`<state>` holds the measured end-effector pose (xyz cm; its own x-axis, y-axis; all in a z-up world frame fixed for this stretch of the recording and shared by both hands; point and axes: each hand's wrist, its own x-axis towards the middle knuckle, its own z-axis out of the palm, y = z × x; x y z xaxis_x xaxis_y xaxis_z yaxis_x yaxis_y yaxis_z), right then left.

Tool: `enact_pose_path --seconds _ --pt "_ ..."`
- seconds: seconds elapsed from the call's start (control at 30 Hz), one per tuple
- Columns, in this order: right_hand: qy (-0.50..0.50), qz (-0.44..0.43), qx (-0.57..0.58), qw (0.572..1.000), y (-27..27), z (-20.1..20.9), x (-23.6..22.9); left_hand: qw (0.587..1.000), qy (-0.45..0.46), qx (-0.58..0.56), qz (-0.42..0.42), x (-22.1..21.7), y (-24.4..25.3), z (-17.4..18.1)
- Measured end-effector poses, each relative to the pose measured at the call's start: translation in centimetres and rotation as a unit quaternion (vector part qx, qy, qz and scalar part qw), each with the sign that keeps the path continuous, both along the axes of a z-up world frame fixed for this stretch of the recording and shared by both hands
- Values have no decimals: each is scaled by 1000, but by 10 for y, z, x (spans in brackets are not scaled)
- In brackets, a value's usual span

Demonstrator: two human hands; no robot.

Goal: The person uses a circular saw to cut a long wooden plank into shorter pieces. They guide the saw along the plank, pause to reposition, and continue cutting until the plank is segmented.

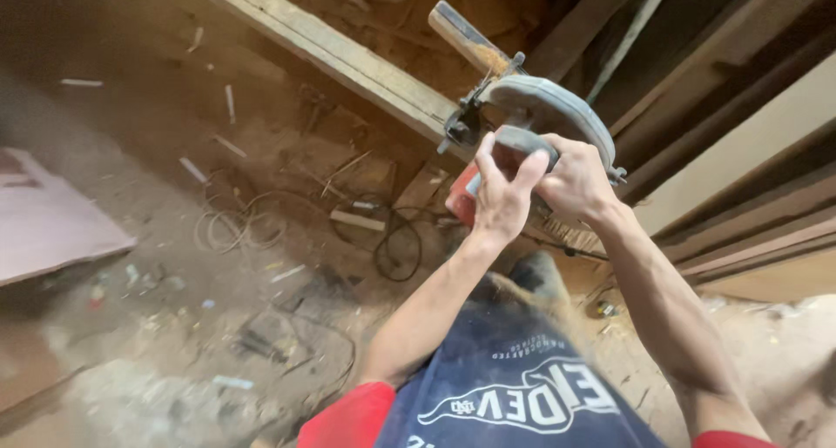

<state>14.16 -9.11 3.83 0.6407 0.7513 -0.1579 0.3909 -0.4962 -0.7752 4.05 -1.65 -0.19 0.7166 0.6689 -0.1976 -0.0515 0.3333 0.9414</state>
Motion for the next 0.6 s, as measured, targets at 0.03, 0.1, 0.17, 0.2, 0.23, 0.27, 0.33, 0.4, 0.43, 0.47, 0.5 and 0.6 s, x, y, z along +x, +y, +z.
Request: enact_pose_path --seconds 0.03,0.1,0.17,0.2,0.23,0.27,0.33,0.4,0.43,0.47,0.5,0.6 --pt "-5 28 16 999 -2 0 4 999 50 3 21 10 -6 2" --pt "-14 66 43 997 -8 -2 10 988 151 6 46 30 -14 4" --pt "-1 97 86 992 -16 -2 19 984 155 -13 89 44 -15 8" --pt "2 112 107 988 -25 -3 27 982 154 -23 111 53 -18 11" --pt "-56 122 135 982 -41 -4 35 983 131 -6 129 58 -20 13" --pt "-112 131 161 972 -62 -7 42 983 111 11 146 62 -25 15" --pt "-64 15 129 989 -101 -18 49 961 78 -157 215 75 -33 16" --pt "148 -219 6 964 -125 -38 61 944 79 -152 284 84 -45 17" --pt "264 -224 4 938 -133 -50 74 932 77 -149 321 90 -51 18" --pt "382 -219 -3 898 -139 -63 81 935 78 -125 324 92 -59 17" --pt "494 -212 -14 843 -145 -75 87 937 79 -101 326 93 -67 17" --pt "709 -212 20 672 -141 -105 102 933 5 -54 357 105 -71 16"
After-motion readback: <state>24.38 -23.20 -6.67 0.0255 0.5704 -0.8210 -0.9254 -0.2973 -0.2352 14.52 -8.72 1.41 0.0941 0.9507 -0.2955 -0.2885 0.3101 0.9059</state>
